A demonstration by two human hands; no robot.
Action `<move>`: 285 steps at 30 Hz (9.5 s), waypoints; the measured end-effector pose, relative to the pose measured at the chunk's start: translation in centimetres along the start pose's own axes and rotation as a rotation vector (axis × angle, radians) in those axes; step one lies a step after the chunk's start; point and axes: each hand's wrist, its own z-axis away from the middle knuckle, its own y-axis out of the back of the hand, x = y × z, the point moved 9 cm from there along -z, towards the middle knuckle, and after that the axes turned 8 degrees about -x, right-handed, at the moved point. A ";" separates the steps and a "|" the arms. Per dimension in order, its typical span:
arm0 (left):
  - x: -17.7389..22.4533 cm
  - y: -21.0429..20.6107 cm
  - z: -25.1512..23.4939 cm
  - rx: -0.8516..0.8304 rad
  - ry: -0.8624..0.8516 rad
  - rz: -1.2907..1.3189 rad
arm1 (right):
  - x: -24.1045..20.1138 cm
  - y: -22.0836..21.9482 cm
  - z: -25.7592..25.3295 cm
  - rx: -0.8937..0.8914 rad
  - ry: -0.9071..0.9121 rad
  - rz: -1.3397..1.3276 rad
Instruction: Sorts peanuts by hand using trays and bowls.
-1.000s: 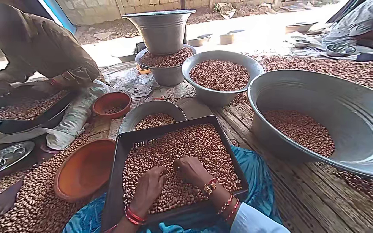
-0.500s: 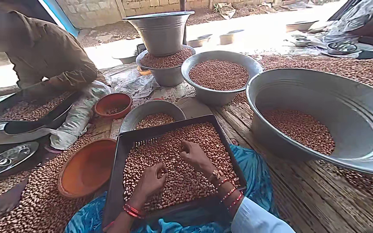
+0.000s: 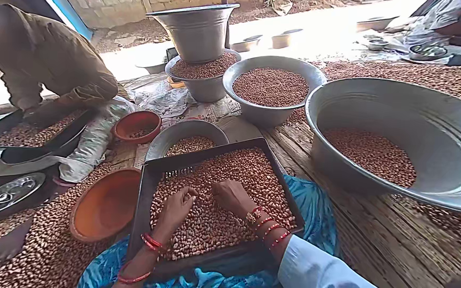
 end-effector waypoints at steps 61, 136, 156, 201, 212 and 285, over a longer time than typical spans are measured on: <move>2.8 -2.9 8.7 -0.408 -0.442 0.217 | -2.7 -3.1 6.1 -0.198 -0.008 -0.029; -4.6 6.2 -1.3 0.235 0.108 -0.137 | -10.8 -6.0 0.8 -0.243 0.370 0.032; -0.4 5.3 -5.1 0.192 0.029 -0.124 | -2.0 2.7 -2.0 0.041 0.018 0.107; 1.3 0.2 -0.6 0.090 -0.017 -0.428 | 1.9 3.3 -1.9 0.197 -0.027 -0.481; -2.6 3.9 -1.3 0.120 -0.126 0.433 | -3.1 -1.2 -1.6 -0.033 0.175 0.028; 2.1 4.8 -0.8 0.212 -0.157 -0.473 | -4.8 1.2 1.3 -0.058 0.218 -0.028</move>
